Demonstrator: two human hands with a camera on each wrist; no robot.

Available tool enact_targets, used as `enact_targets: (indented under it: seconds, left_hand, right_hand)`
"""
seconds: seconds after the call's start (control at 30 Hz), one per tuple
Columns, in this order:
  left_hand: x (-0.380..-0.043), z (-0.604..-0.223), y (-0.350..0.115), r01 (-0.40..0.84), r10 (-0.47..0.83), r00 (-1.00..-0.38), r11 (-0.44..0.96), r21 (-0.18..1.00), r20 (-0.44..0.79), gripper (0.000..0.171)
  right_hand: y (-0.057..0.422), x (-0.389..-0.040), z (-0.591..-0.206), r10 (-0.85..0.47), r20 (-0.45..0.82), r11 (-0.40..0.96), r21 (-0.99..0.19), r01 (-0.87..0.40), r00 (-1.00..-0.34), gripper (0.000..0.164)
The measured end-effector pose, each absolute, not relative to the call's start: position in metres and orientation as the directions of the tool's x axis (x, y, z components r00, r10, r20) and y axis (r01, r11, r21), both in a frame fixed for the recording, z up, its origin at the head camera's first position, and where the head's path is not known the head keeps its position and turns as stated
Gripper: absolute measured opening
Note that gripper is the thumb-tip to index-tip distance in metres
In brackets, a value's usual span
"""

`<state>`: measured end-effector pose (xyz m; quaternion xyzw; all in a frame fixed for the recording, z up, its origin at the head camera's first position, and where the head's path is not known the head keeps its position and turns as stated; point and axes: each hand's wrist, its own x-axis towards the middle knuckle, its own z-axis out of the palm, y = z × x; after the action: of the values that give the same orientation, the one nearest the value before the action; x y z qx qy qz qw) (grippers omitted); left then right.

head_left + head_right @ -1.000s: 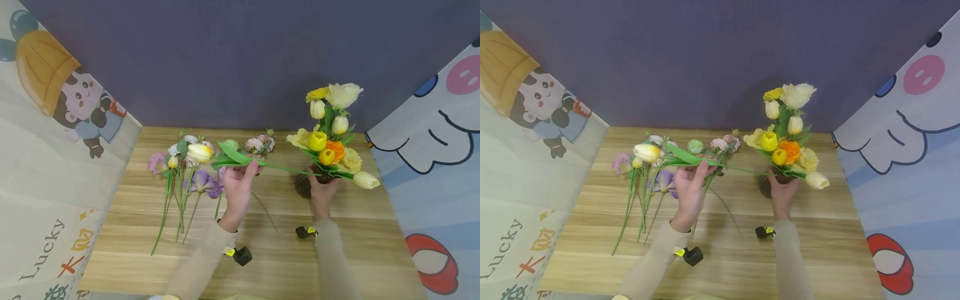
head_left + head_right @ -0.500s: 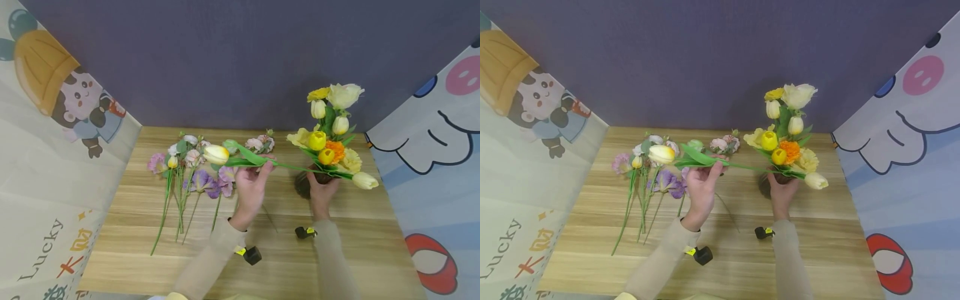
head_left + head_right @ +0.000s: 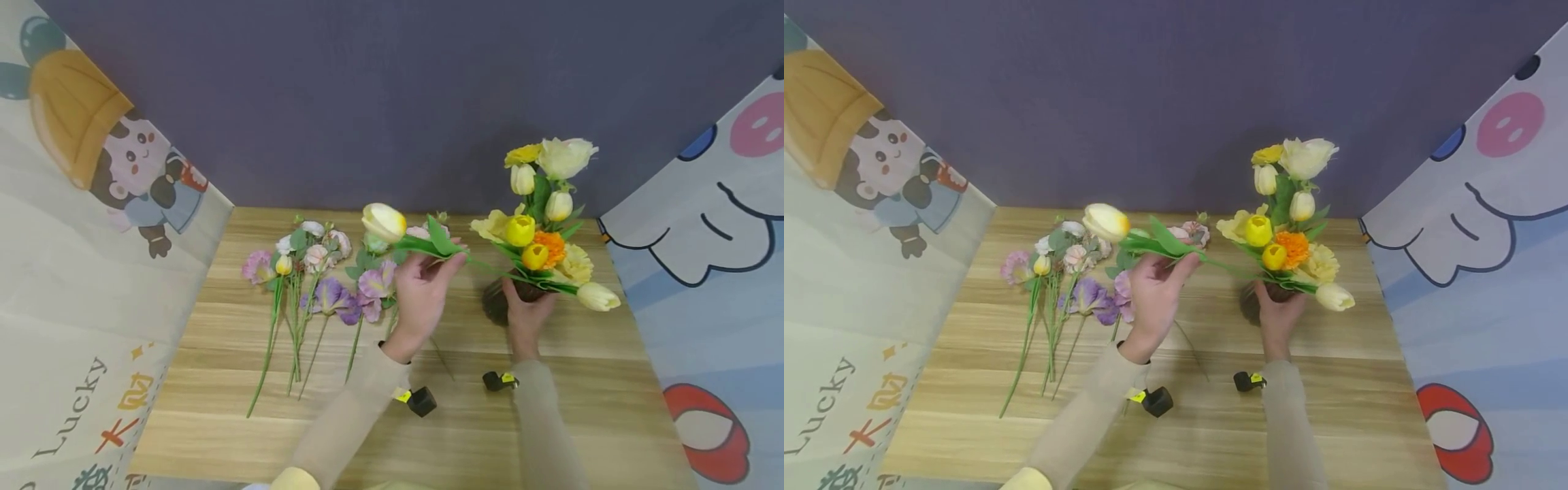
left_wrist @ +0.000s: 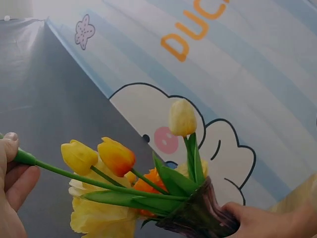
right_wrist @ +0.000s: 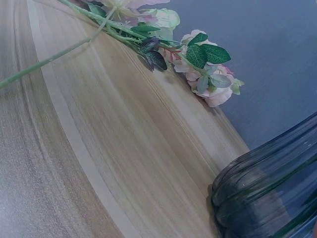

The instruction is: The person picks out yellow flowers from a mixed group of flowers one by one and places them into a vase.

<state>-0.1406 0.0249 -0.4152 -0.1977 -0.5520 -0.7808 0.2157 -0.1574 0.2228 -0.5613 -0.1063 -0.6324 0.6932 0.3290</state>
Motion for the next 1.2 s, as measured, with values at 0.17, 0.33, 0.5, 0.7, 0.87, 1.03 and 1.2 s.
enact_targets:
  seconds: [0.17, 0.33, 0.5, 0.7, 0.87, 1.03, 1.2]
  left_hand:
    - [-0.152, -0.408, 0.028, 0.544, -0.040, -0.833, -0.234, 0.806, 0.551, 0.024]
    - [-0.159, -0.401, 0.033, 0.575, 0.010, -0.814, -0.129, 0.808, 0.581, 0.020]
    - [-0.159, -0.391, 0.039, 0.643, 0.079, -0.763, -0.012, 0.766, 0.642, 0.017]
    - [-0.157, -0.380, 0.045, 0.675, 0.172, -0.735, 0.099, 0.731, 0.656, 0.022]
    - [-0.156, -0.367, 0.045, 0.707, 0.223, -0.703, 0.118, 0.697, 0.675, 0.023]
    - [-0.155, -0.357, 0.046, 0.716, 0.294, -0.689, 0.133, 0.685, 0.663, 0.020]
    - [-0.155, -0.362, 0.051, 0.686, 0.341, -0.711, 0.140, 0.714, 0.615, 0.021]
  right_hand:
    - [0.223, -0.157, -0.561, 0.595, 0.273, 0.049, -0.951, -0.304, -0.756, 0.083]
    - [0.225, -0.156, -0.561, 0.590, 0.270, 0.050, -0.953, -0.299, -0.761, 0.085]
    - [0.226, -0.158, -0.563, 0.586, 0.294, 0.043, -0.942, -0.333, -0.755, 0.083]
    - [0.226, -0.159, -0.563, 0.587, 0.298, 0.040, -0.939, -0.340, -0.753, 0.086]
    - [0.226, -0.159, -0.563, 0.581, 0.311, 0.040, -0.934, -0.356, -0.752, 0.086]
    - [0.226, -0.160, -0.564, 0.577, 0.302, -0.003, -0.928, -0.372, -0.759, 0.087]
    - [0.226, -0.160, -0.564, 0.573, 0.303, 0.016, -0.933, -0.359, -0.761, 0.089]
